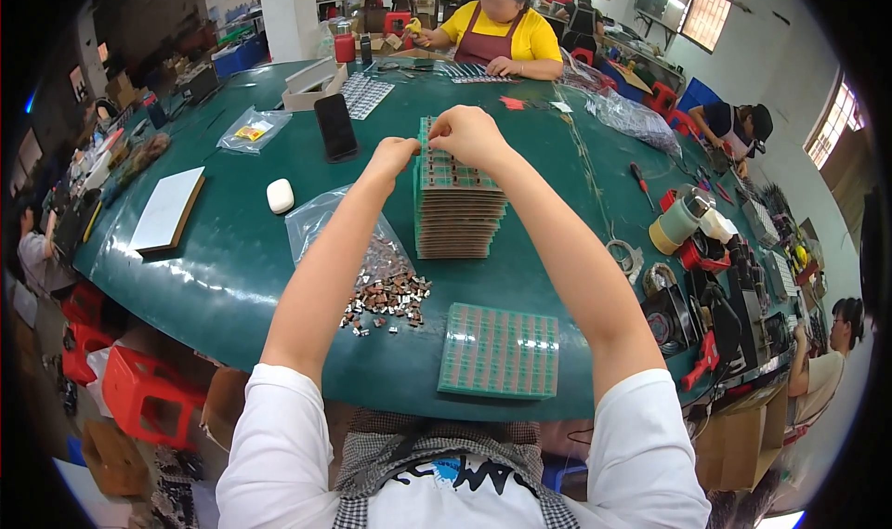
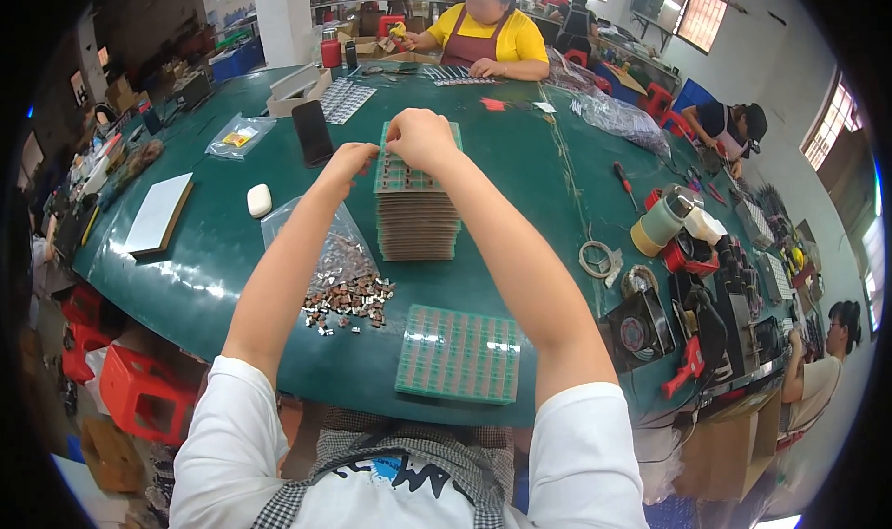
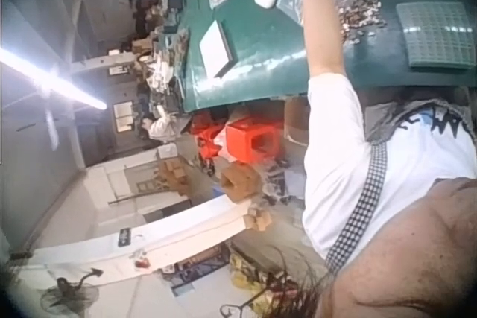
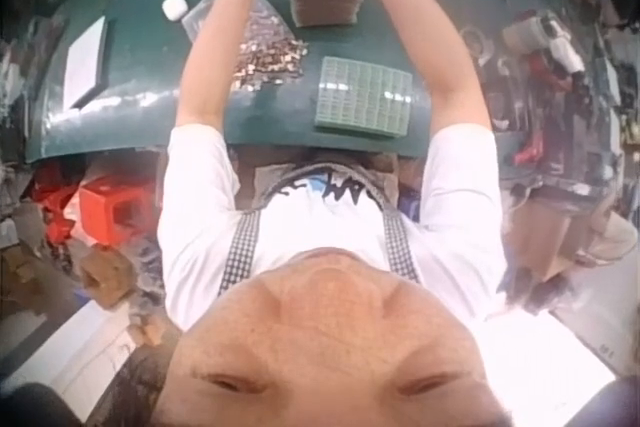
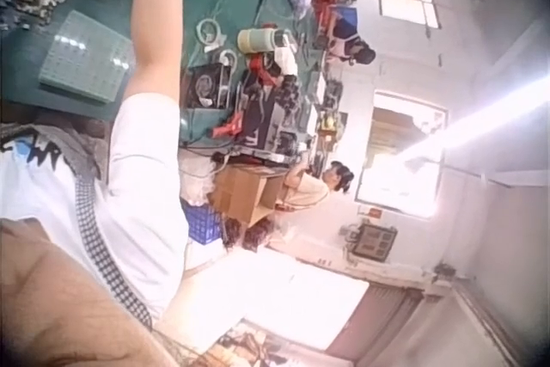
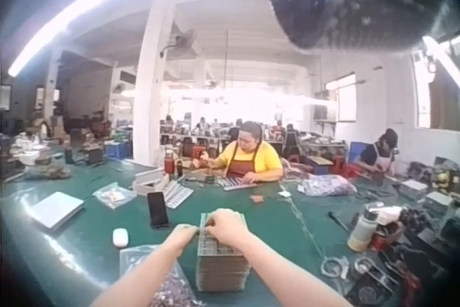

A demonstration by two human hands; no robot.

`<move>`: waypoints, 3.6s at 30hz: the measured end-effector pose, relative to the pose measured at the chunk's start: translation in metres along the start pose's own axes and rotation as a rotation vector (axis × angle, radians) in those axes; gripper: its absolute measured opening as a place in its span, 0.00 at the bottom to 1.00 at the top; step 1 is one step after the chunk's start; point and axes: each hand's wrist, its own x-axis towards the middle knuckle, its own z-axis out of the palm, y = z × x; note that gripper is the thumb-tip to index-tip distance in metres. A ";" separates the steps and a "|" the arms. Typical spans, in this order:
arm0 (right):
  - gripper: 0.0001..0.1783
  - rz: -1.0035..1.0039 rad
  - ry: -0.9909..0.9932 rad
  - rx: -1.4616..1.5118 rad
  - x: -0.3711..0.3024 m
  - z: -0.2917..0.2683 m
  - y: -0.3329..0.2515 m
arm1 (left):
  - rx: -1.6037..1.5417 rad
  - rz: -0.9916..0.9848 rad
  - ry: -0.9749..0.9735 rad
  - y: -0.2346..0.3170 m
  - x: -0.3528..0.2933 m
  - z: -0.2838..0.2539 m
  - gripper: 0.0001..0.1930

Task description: The person inserts small metal components into slots on a green circuit board panel by hand.

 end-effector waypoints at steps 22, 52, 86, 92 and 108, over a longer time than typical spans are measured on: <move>0.08 -0.186 0.167 -0.230 -0.006 0.010 0.001 | -0.104 0.023 -0.006 0.003 -0.006 0.000 0.09; 0.12 0.601 0.125 0.411 -0.050 -0.004 0.077 | -0.086 0.045 0.132 0.015 -0.021 0.007 0.18; 0.16 0.649 0.069 0.556 -0.054 -0.012 0.063 | 0.029 0.114 0.093 0.007 -0.013 0.005 0.19; 0.16 0.646 0.095 0.601 -0.054 -0.013 0.069 | 0.026 0.079 0.070 0.021 -0.029 0.007 0.25; 0.16 0.633 0.079 0.637 -0.051 -0.021 0.062 | -0.083 0.116 0.057 0.029 -0.037 -0.002 0.08</move>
